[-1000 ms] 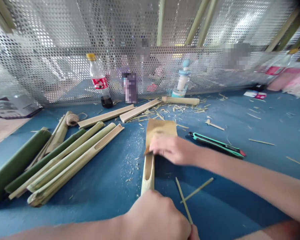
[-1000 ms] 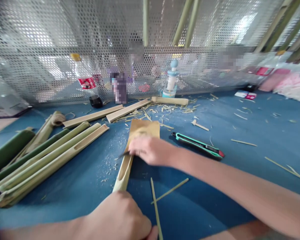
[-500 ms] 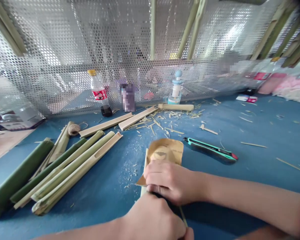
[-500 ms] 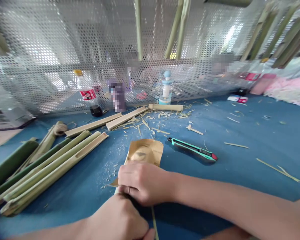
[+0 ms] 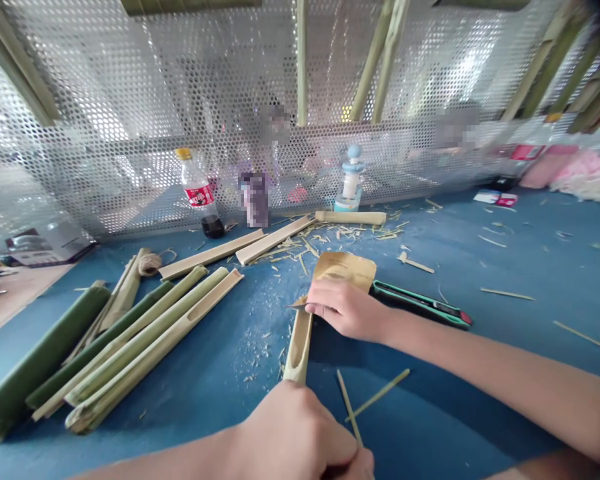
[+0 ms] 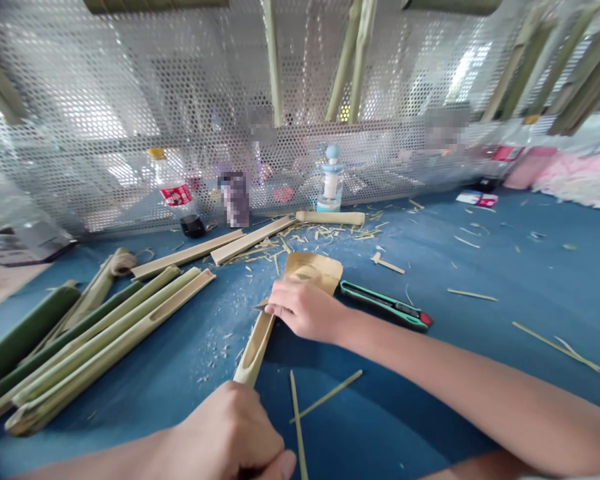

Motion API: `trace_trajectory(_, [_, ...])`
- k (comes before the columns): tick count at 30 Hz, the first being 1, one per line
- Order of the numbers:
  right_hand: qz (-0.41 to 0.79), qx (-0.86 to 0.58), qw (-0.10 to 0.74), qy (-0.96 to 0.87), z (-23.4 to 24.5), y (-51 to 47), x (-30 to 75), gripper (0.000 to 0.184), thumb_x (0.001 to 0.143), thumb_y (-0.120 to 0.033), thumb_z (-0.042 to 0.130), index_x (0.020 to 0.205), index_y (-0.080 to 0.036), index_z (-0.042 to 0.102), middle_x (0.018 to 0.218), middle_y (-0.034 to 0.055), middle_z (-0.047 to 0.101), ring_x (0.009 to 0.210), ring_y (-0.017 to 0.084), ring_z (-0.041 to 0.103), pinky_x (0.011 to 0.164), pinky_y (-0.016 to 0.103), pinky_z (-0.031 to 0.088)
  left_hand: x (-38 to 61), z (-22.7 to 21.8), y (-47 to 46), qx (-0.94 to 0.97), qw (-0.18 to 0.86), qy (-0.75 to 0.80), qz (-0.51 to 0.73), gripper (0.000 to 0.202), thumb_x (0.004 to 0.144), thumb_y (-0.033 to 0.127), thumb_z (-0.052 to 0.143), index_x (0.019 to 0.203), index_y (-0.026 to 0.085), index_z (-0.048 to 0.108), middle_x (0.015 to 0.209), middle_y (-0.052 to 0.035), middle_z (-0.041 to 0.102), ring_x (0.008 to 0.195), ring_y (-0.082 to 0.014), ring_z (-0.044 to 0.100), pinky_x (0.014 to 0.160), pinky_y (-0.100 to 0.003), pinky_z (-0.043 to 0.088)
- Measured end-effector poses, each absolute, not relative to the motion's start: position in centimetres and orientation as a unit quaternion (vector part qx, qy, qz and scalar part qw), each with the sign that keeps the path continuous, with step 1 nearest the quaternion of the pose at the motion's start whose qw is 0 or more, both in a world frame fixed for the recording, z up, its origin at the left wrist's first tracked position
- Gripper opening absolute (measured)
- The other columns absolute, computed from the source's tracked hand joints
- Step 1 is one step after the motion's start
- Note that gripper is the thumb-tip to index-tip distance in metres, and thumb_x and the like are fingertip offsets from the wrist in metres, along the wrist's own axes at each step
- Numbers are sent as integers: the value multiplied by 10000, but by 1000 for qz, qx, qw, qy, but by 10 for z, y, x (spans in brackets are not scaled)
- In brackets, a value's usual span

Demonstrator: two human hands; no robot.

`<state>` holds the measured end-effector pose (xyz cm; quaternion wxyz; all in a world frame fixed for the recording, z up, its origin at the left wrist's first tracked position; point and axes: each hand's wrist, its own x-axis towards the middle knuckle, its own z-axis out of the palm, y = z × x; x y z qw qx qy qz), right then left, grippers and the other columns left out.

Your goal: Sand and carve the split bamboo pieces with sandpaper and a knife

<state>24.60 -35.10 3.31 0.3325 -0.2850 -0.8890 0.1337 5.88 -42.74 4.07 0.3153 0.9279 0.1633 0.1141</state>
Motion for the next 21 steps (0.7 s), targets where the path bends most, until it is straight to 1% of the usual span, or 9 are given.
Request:
trace_trajectory(2, [153, -280, 358, -877, 35, -357, 241, 240, 987, -208, 438, 1014, -108, 654, 983, 126, 673, 957, 193, 593, 877, 352, 472, 57, 44, -424, 924, 339, 130, 121, 429, 896, 259, 488, 507, 180, 325, 440, 46, 425, 399, -64, 333, 428, -215, 295])
trace_trajectory(4, [203, -236, 346, -885, 36, -364, 234, 265, 988, -205, 445, 1150, -122, 637, 1141, 123, 683, 1097, 180, 594, 1003, 367, 426, 57, 44, -422, 924, 347, 101, 126, 452, 899, 273, 486, 500, 183, 293, 435, 38, 411, 405, -67, 339, 430, -216, 298])
trace_trajectory(6, [253, -205, 292, -899, 35, -365, 230, 266, 975, -225, 475, 1150, -156, 664, 1150, 93, 705, 1126, 175, 605, 1051, 377, 393, 60, 43, -421, 928, 340, 86, 127, 472, 901, 300, 479, 493, 187, 270, 425, 30, 382, 406, -75, 338, 426, -222, 297])
trace_trajectory(8, [269, -244, 260, -895, 33, -362, 230, 268, 965, -249, 485, 1102, -172, 702, 1128, 95, 718, 1120, 196, 619, 1040, 404, 404, 61, 43, -420, 931, 335, 80, 125, 467, 907, 303, 468, 490, 192, 291, 426, 26, 383, 406, -78, 343, 424, -224, 303])
trace_trajectory(11, [272, -296, 254, -880, 33, -363, 231, 301, 979, -268, 448, 1122, -212, 708, 1240, 82, 671, 1210, 204, 577, 1095, 439, 352, 59, 45, -420, 938, 319, 68, 116, 413, 928, 283, 469, 529, 189, 423, 478, 25, 461, 426, -79, 393, 437, -214, 341])
trace_trajectory(14, [344, -199, 217, -891, 37, -370, 230, 352, 1003, -271, 409, 1265, -183, 628, 1289, 76, 641, 1281, 167, 521, 1164, 409, 265, 55, 42, -420, 946, 303, 46, 110, 337, 945, 363, 519, 665, 182, 562, 616, 8, 566, 516, -92, 492, 496, -214, 425])
trace_trajectory(16, [333, -246, 218, -884, 38, -370, 230, 356, 997, -291, 431, 1254, -158, 639, 1290, 104, 636, 1287, 199, 516, 1145, 436, 298, 54, 40, -423, 947, 299, 37, 113, 317, 950, 422, 525, 735, 199, 592, 693, 0, 597, 566, -95, 524, 533, -216, 460])
trace_trajectory(18, [296, -311, 233, -872, 36, -368, 230, 343, 982, -306, 466, 1218, -158, 665, 1295, 121, 630, 1279, 234, 520, 1117, 467, 333, 52, 42, -425, 947, 292, 43, 125, 329, 955, 437, 513, 727, 213, 592, 686, 1, 594, 556, -95, 512, 530, -216, 463])
trace_trajectory(21, [285, -251, 237, -894, 32, -370, 228, 309, 975, -226, 461, 1194, -176, 673, 1226, 92, 677, 1240, 202, 555, 1134, 421, 317, 47, 63, -410, 941, 268, 114, 170, 332, 936, 439, 540, 681, 234, 593, 641, -1, 584, 540, -111, 510, 517, -232, 467])
